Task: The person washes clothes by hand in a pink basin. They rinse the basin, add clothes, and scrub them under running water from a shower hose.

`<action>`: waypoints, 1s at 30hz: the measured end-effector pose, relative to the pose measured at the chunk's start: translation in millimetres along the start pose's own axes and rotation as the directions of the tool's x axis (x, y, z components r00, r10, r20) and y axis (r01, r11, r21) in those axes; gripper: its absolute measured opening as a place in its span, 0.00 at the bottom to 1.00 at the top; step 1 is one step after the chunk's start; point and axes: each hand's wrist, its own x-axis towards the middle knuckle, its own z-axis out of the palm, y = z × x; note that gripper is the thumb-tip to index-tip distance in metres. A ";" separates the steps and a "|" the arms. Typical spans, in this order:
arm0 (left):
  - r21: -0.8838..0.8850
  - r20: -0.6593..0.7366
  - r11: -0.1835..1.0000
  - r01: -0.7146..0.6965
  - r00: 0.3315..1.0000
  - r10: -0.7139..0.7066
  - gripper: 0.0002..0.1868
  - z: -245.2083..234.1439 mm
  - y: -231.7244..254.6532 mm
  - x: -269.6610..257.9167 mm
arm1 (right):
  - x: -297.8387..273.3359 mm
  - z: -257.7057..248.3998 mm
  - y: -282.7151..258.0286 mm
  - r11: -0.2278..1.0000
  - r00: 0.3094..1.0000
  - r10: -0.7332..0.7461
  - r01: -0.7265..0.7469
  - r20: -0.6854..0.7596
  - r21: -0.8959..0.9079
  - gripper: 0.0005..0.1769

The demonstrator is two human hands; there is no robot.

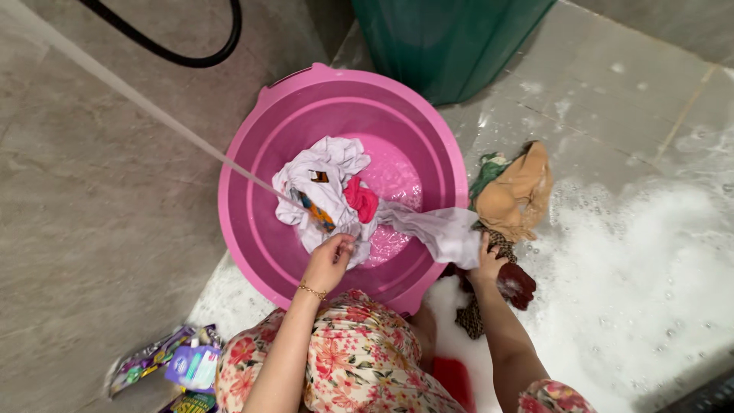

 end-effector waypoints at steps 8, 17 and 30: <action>0.010 0.077 1.000 -0.011 0.997 0.010 0.11 1.4 -16.4 -4.4 | -27.1 10.9 39.1 0.752 0.932 0.092 0.166 -0.351 0.638 0.28; 0.278 0.382 0.846 -0.455 0.860 0.337 0.35 27.0 53.7 -9.9 | -174.5 -136.9 123.5 0.284 0.713 0.188 0.619 -0.675 0.733 0.26; 0.564 0.318 0.763 -0.316 0.936 0.152 0.44 0.1 -12.3 -27.4 | -202.3 -327.7 -74.8 -0.161 0.249 0.029 0.957 -0.968 0.242 0.36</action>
